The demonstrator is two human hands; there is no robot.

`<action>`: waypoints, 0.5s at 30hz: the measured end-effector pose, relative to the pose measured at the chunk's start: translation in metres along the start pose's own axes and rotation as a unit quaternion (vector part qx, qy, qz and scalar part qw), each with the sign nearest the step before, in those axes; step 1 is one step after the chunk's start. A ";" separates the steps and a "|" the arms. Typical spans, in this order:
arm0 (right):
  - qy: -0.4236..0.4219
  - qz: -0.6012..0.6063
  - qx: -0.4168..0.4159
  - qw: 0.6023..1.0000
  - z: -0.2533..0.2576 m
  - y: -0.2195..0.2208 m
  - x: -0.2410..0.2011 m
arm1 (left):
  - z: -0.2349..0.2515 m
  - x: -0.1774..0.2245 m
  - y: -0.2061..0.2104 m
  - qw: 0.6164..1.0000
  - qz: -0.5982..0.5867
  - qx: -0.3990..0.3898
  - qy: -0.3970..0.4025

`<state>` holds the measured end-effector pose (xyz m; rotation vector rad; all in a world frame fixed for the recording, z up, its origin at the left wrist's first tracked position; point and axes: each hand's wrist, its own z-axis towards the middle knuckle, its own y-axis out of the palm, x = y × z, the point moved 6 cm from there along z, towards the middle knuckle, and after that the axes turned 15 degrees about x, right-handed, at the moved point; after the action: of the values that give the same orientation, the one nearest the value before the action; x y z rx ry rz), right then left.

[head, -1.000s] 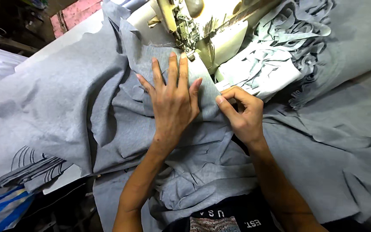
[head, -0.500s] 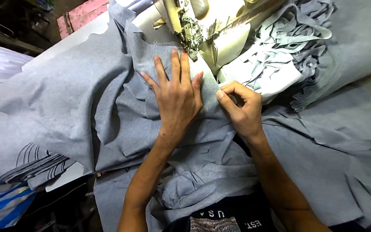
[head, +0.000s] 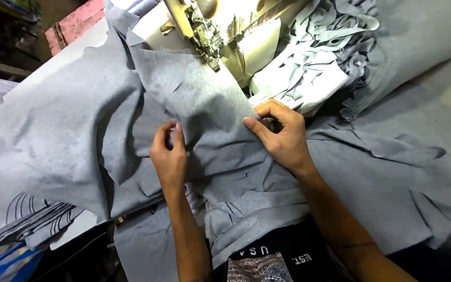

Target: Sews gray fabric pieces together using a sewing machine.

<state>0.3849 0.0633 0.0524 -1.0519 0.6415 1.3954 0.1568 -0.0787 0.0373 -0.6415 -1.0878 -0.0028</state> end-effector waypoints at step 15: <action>0.007 -0.012 -0.012 1.000 -0.001 0.006 -0.005 | 0.027 0.026 -0.028 0.967 0.206 0.106 0.102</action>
<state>0.3786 0.0593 0.0548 -1.0852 0.6212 1.3787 0.1390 -0.0811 0.0805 -0.6469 -0.7294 0.3944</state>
